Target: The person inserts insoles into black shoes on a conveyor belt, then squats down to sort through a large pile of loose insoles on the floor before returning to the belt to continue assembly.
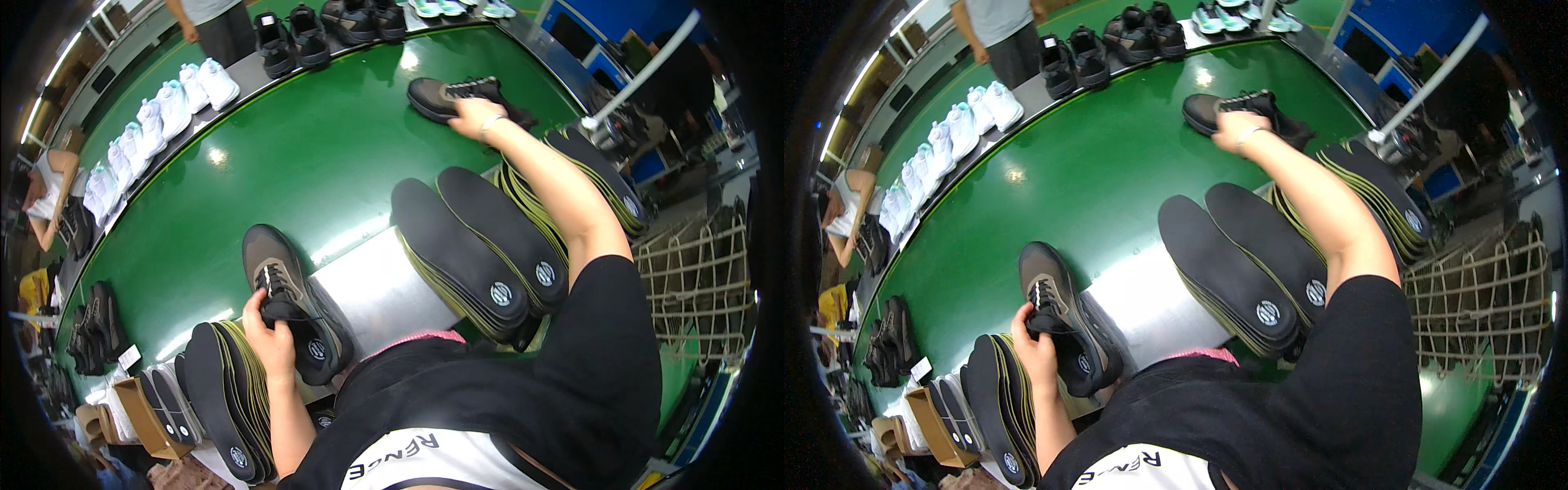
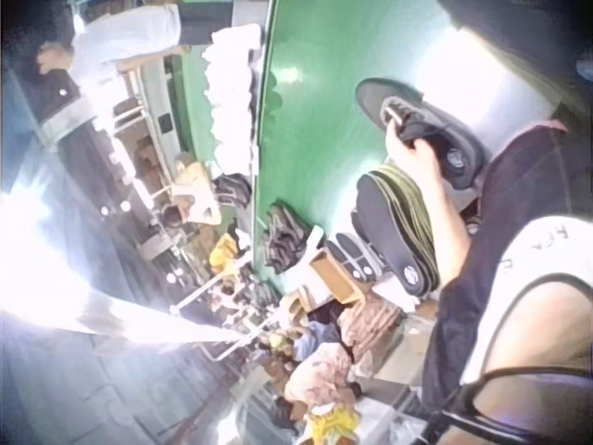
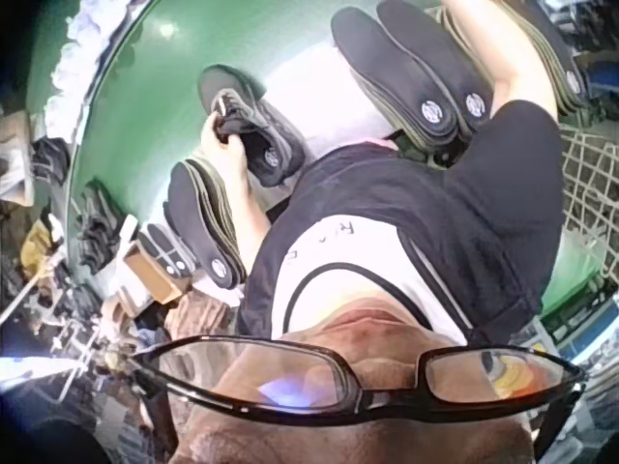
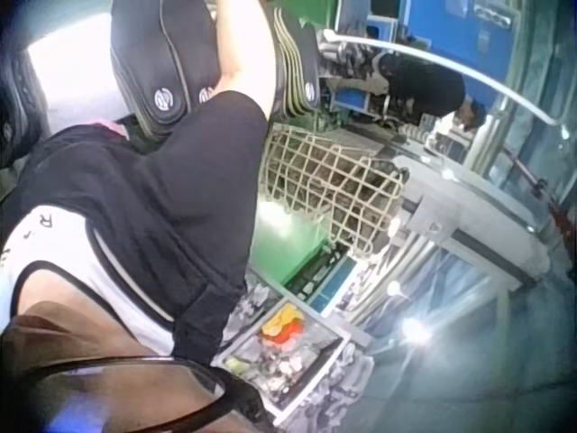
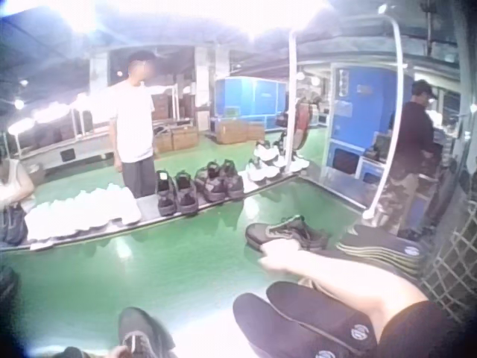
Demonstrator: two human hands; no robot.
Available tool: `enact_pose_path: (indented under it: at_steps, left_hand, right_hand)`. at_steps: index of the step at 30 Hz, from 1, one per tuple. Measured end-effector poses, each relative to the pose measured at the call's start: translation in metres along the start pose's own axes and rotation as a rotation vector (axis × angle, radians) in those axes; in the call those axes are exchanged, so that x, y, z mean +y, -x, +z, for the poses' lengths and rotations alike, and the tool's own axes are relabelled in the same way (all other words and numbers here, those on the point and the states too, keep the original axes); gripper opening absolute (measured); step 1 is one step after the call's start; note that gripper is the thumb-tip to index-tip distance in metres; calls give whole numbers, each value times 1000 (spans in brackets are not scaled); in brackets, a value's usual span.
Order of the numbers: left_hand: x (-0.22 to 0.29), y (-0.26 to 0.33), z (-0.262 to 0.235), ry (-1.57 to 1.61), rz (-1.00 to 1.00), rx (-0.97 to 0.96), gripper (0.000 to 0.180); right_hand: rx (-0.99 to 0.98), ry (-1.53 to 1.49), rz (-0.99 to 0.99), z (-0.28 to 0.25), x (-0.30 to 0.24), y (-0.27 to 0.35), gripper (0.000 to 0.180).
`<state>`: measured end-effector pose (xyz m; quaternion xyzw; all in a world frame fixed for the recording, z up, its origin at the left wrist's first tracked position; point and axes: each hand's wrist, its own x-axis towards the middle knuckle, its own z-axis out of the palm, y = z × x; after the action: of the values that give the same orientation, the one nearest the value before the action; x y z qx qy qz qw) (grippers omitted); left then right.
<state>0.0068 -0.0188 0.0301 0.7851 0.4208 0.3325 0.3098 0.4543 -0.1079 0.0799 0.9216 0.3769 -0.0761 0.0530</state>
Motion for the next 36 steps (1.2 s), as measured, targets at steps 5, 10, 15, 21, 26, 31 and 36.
enact_pose_path:
  at_steps: [5, 10, 15, 21, 26, 31, 36]
  left_hand:
    - [-16, 7, 11, -187, 252, 130, 34]
    - [-20, 9, 6, -217, 217, 167, 39]
    - [-17, 10, 2, -184, 225, 190, 39]
    - [-18, 7, 8, -94, 284, 275, 26]
    - [-20, 9, 1, -106, 271, 313, 16]
    - [-21, -2, -18, -133, 191, 392, 8]
    - [-28, -1, -35, -213, 111, 359, 8]
  right_hand:
    - [-130, 138, 393, 12, 70, -37, 35]
    - [-318, 78, 282, 33, 81, -62, 46]
    - [-191, 125, 124, 64, 92, -68, 49]
    - [193, -122, -27, 55, 140, -155, 33]
    - [151, -509, -353, -2, 48, -167, 30]
    - [303, -309, -729, -51, -101, -14, 31]
    - [239, 82, -819, -28, -176, 118, 23]
